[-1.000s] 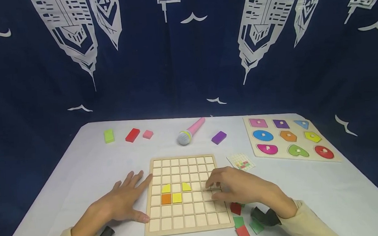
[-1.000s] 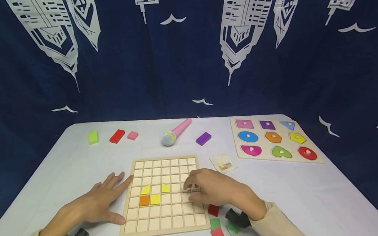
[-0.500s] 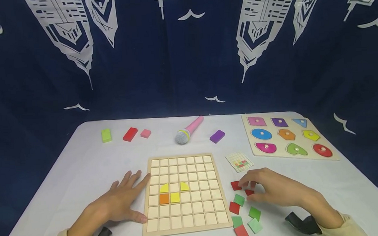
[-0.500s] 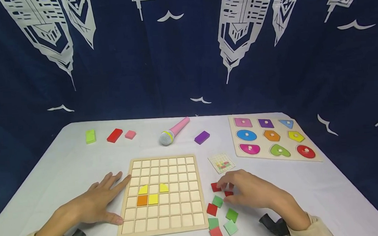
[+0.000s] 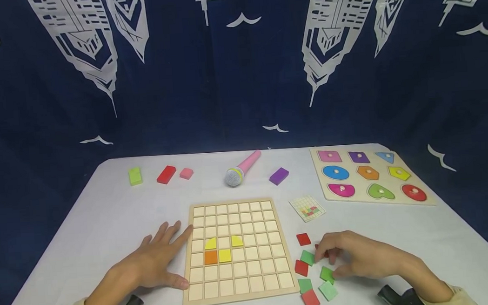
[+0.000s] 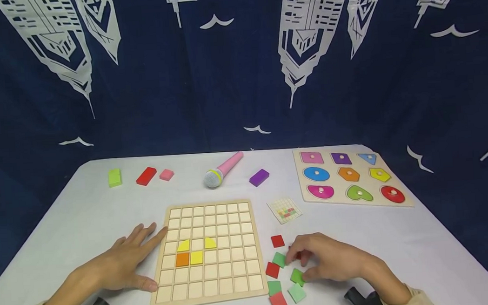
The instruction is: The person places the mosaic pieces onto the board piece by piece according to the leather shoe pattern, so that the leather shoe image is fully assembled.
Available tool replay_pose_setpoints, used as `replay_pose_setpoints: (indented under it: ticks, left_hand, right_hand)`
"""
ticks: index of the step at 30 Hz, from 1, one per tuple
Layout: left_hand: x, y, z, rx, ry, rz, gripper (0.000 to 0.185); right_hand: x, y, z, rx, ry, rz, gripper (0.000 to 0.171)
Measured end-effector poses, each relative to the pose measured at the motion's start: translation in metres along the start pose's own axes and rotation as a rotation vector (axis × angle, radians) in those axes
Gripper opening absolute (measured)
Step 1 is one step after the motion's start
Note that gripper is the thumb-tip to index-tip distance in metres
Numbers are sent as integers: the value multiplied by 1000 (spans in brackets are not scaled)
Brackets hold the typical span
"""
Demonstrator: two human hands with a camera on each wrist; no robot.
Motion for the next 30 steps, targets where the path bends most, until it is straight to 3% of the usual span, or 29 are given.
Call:
replay_pose_setpoints:
  ticks: [4, 17, 25, 30]
  left_hand:
    - [0, 0, -1, 0, 7, -5, 124]
    - [-1, -1, -1, -6, 26, 0, 126]
    - [0, 0, -1, 4, 14, 7, 126]
    - [1, 0, -1, -7, 16, -1, 125]
  right_hand:
    - [0, -3, 5, 63, 39, -46, 36]
    - [3, -5, 10, 81, 45, -88, 37]
    - [4, -7, 10, 82, 80, -60, 27]
    - [6, -9, 10, 47, 35, -29, 25]
Point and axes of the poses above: each hand's wrist, its own x-axis towards the middle knuckle, its own y-axis out of the back of the hand, z = x × y, the point moved 4 cm from there along x, towards the middle knuckle, and after that the axes turned 9 degrees about -y, right-handed, at the moved point
